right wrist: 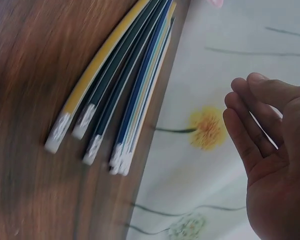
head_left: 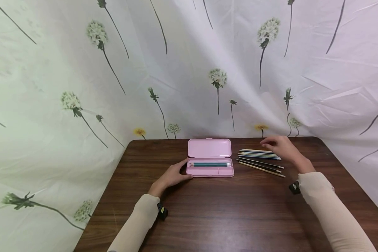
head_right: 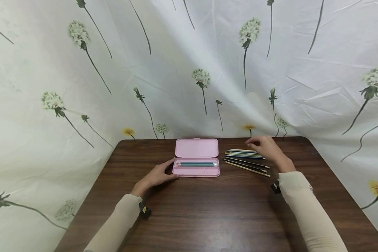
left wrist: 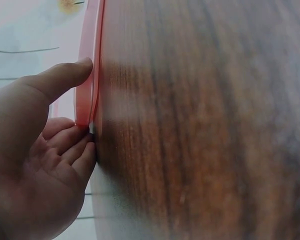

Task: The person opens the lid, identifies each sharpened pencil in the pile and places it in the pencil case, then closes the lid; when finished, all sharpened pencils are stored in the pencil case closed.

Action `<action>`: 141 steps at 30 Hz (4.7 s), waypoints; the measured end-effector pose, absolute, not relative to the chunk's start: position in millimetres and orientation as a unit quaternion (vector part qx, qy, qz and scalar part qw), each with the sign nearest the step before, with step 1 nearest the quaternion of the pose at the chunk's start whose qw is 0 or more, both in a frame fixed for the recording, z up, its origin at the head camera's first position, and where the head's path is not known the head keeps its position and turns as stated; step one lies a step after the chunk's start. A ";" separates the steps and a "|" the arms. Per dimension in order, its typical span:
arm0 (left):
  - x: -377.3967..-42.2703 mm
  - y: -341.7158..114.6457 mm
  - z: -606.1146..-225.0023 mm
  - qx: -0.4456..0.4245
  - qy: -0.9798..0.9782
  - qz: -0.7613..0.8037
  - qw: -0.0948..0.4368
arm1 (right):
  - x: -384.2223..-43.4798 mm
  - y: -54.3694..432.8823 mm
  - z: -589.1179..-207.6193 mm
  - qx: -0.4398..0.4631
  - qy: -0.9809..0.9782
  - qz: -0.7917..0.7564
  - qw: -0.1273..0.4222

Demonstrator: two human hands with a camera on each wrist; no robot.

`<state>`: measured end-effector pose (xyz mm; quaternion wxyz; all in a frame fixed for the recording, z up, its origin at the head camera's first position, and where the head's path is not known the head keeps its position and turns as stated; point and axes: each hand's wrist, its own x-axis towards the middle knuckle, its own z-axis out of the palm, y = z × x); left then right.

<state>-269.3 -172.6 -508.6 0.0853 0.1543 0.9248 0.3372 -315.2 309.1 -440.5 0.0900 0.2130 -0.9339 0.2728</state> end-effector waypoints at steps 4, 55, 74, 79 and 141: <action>-268.6 -172.5 -506.9 0.153 0.924 0.341 0.086 | -318.0 320.5 -445.8 0.193 -0.940 0.270 0.082; -268.6 -173.4 -508.2 0.152 0.924 0.340 0.092 | -324.1 339.1 -497.9 0.187 -0.962 0.196 0.030; -267.0 -173.0 -507.4 0.156 0.920 0.347 0.092 | -319.3 339.2 -496.9 0.191 -0.963 0.191 0.018; -266.7 -172.4 -506.6 0.157 0.920 0.348 0.090 | -318.6 343.6 -496.8 0.197 -0.960 0.196 0.021; -268.0 -173.7 -508.3 0.159 0.921 0.344 0.092 | -305.7 242.0 -428.4 0.299 -0.905 0.264 0.149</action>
